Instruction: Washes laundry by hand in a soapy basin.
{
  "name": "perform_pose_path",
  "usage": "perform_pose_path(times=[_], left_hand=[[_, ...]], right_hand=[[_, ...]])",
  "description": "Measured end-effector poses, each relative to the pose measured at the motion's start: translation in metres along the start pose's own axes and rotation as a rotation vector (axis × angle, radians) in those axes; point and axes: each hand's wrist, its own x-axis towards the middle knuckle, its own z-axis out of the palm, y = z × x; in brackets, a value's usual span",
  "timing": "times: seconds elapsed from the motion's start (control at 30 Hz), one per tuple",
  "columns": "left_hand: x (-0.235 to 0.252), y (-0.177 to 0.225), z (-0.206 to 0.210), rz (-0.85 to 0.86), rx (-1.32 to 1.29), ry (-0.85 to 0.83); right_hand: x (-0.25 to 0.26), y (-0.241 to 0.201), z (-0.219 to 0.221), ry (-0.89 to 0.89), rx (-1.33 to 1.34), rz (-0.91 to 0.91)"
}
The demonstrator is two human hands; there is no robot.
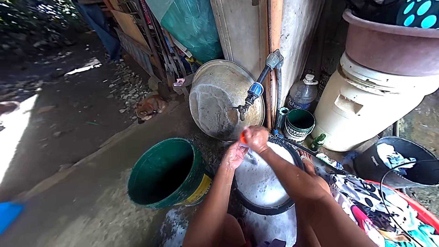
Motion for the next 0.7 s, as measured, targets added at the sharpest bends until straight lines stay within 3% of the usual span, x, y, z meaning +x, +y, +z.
perform_pose_path(times=[0.07, 0.1, 0.17, 0.23, 0.3, 0.4, 0.5, 0.57, 0.63, 0.7], left_hand=[[-0.001, -0.011, -0.008, 0.057, -0.017, -0.021], [0.0, -0.011, -0.014, 0.056, 0.01, -0.008], [0.006, -0.005, -0.018, -0.003, 0.093, 0.027], [0.009, 0.001, -0.019, -0.049, 0.093, 0.04], [0.012, 0.002, -0.02, -0.065, 0.127, 0.04], [0.021, -0.01, -0.026, -0.047, 0.268, 0.09], [0.026, -0.02, -0.033, -0.013, 0.376, 0.164], [0.027, -0.024, -0.039, -0.013, 0.419, 0.183], [0.03, -0.027, -0.047, -0.047, 0.434, 0.193], [0.035, -0.03, -0.052, -0.121, 0.422, 0.183]], right_hand=[[-0.011, -0.024, 0.019, 0.092, 0.028, -0.218], [-0.014, -0.023, 0.023, 0.075, 0.032, -0.21], [-0.014, 0.006, 0.02, -0.014, -0.015, 0.045], [-0.019, 0.05, 0.015, -0.159, -0.033, 0.478], [-0.052, 0.098, 0.033, -0.147, 0.064, 0.857], [-0.124, 0.142, 0.069, -0.149, 0.161, 1.135], [-0.178, 0.169, 0.095, -0.283, 0.161, 1.157], [-0.192, 0.178, 0.107, -0.267, 0.228, 1.162], [-0.18, 0.163, 0.108, -0.17, 0.348, 1.16], [-0.145, 0.12, 0.098, -0.083, 0.424, 1.054]])
